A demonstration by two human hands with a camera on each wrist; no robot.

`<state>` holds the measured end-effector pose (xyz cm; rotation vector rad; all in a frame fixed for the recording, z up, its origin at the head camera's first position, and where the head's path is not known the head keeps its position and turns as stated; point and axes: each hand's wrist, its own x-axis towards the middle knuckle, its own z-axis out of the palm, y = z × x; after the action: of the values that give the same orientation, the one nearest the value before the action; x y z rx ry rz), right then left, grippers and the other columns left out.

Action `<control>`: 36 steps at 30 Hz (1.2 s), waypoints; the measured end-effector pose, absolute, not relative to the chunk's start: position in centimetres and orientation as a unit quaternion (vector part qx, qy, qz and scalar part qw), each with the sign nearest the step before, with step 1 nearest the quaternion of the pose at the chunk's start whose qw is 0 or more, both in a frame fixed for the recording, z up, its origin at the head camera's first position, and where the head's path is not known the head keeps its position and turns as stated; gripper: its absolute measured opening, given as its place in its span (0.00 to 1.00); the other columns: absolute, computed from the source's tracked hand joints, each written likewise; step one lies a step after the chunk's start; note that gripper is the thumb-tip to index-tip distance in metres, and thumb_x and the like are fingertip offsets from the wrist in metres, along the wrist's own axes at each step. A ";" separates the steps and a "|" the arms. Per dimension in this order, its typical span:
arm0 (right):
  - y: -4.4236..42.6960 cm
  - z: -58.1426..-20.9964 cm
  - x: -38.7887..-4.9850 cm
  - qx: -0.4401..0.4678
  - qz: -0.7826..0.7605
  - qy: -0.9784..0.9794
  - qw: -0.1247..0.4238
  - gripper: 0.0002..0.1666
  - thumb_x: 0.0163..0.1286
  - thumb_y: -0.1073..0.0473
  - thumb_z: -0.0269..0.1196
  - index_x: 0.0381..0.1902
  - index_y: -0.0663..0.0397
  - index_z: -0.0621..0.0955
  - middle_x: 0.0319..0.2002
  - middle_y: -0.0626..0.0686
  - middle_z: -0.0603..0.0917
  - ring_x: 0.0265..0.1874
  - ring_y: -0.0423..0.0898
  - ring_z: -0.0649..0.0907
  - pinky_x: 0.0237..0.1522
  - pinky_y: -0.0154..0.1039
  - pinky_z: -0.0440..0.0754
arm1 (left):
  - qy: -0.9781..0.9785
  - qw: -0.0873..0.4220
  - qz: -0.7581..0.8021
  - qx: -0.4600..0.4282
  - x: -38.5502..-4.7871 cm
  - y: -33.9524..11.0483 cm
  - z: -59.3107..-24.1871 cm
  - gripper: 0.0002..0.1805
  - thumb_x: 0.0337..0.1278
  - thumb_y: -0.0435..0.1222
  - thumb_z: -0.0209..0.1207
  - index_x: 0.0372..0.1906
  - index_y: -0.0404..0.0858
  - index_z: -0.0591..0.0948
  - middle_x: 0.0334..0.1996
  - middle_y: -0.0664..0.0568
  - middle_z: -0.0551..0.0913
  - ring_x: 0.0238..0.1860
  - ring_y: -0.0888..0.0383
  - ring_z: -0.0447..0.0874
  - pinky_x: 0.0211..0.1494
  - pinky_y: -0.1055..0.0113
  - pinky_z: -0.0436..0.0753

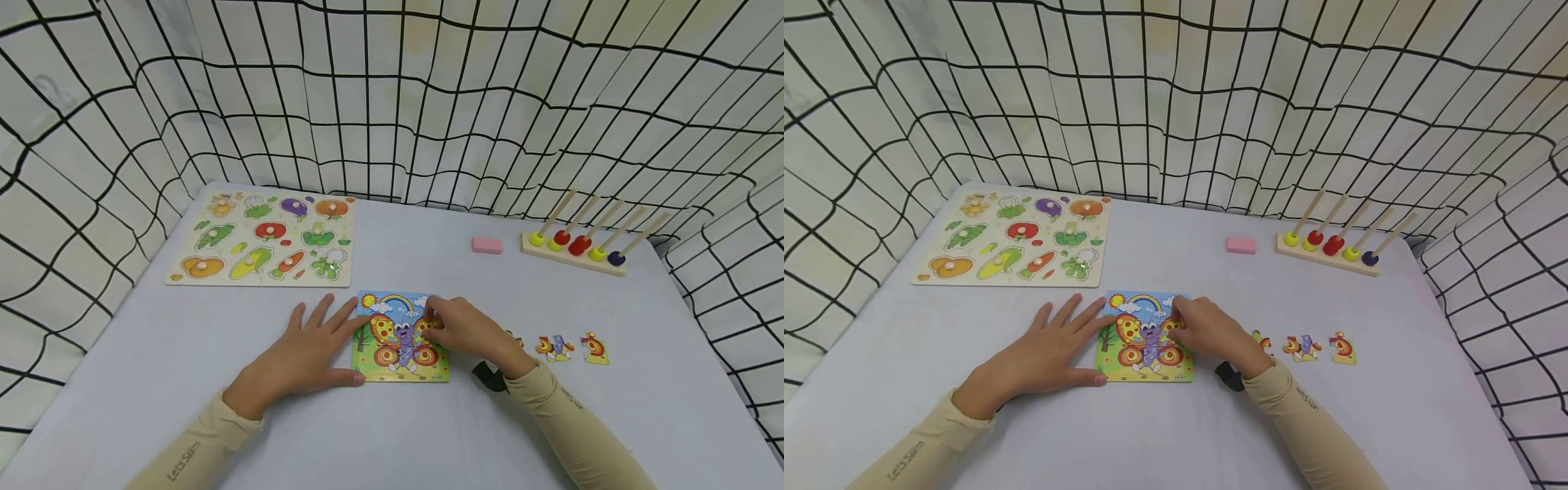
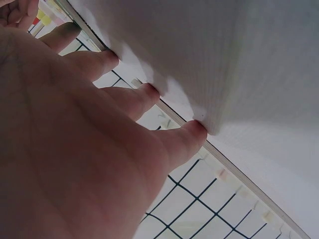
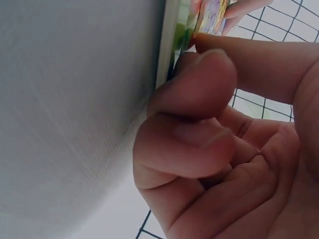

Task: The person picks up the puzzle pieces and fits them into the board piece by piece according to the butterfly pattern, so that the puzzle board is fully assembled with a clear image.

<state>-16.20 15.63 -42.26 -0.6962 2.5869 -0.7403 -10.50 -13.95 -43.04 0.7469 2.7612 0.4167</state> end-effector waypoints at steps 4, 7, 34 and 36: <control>15.4 -42.3 -16.2 -0.255 -0.266 0.912 0.180 0.07 0.73 0.65 0.70 0.41 0.56 0.80 0.27 0.46 0.80 0.24 0.41 0.75 0.27 0.35 0.72 | 0.947 0.125 0.144 0.257 -10.5 -14.0 -43.0 0.54 0.58 0.66 0.70 0.83 0.47 0.66 0.86 0.42 0.54 0.84 0.30 0.44 0.75 0.21 0.46; 15.2 -42.2 -16.2 -0.264 -0.263 0.911 0.176 0.07 0.73 0.66 0.68 0.38 0.55 0.79 0.26 0.46 0.78 0.24 0.40 0.74 0.27 0.34 0.71 | 0.948 0.124 0.142 0.257 -10.5 -14.0 -43.0 0.54 0.58 0.67 0.70 0.83 0.47 0.66 0.86 0.42 0.54 0.84 0.30 0.44 0.75 0.21 0.46; 20.8 -41.1 -15.5 -0.291 -0.324 0.889 0.141 0.03 0.80 0.58 0.66 0.42 0.50 0.85 0.33 0.41 0.82 0.33 0.43 0.81 0.34 0.37 0.82 | 0.948 0.123 0.139 0.258 -10.5 -14.0 -43.3 0.54 0.59 0.67 0.69 0.84 0.47 0.66 0.86 0.43 0.53 0.84 0.30 0.43 0.75 0.20 0.46; 21.7 -41.0 -15.4 -0.284 -0.319 0.895 0.129 0.03 0.79 0.59 0.67 0.44 0.50 0.86 0.35 0.41 0.83 0.35 0.43 0.82 0.36 0.38 0.83 | 0.948 0.124 0.141 0.259 -10.5 -14.0 -43.2 0.54 0.59 0.67 0.69 0.84 0.47 0.65 0.86 0.43 0.53 0.84 0.30 0.43 0.75 0.20 0.46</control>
<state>-15.42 21.66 -40.96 -0.8254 2.6011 -0.9276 -10.50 -14.00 -43.25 0.7540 2.7622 0.4106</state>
